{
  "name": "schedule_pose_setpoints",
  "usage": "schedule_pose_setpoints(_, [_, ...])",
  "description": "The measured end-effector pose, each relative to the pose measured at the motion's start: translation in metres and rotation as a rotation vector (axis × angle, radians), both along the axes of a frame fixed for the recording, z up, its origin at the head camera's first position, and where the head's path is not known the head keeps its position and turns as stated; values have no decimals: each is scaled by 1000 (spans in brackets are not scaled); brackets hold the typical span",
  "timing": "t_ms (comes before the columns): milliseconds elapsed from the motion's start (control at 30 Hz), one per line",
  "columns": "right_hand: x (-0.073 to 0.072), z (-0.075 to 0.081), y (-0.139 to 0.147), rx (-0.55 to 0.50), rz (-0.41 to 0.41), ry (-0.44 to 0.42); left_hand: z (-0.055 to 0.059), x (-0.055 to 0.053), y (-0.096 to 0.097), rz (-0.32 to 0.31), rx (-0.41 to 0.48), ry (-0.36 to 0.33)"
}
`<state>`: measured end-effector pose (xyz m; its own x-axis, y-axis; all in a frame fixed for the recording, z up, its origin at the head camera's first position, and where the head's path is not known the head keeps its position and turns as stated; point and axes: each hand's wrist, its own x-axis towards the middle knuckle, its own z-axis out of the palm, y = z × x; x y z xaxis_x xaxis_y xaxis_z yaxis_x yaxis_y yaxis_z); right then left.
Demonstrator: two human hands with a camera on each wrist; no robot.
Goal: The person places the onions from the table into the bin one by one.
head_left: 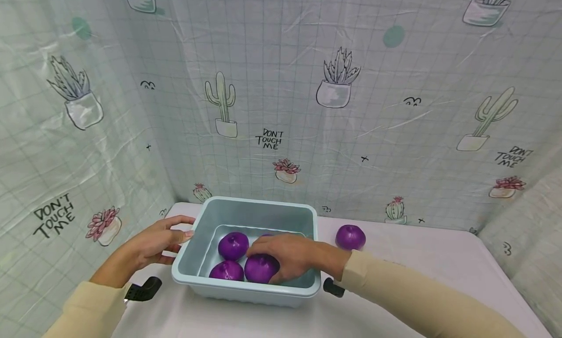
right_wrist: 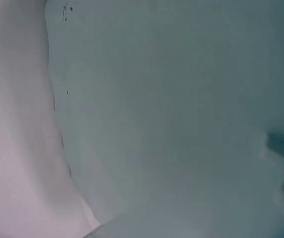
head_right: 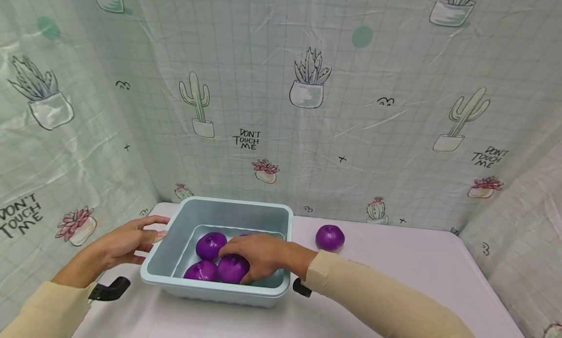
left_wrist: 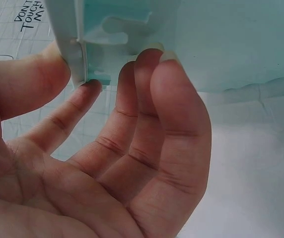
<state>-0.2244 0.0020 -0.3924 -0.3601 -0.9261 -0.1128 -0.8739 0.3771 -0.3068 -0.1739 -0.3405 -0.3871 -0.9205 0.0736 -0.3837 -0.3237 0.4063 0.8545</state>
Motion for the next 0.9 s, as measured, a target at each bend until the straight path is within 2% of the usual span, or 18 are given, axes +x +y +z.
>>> schedule_pose_setpoints(333, [1, -8, -6, 61, 9, 104, 0, -1, 0, 1, 8, -4])
schedule_pose_setpoints(600, [3, -10, -7, 94, -14, 117, 1, -2, 3, 2, 12, -12])
schedule_pose_setpoints(733, [1, 1, -2, 71, -87, 65, 1, -2, 3, 1, 4, -11])
schedule_pose_setpoints(900, [-4, 27, 22, -55, -228, -10, 1, -2, 2, 11, -15, -18])
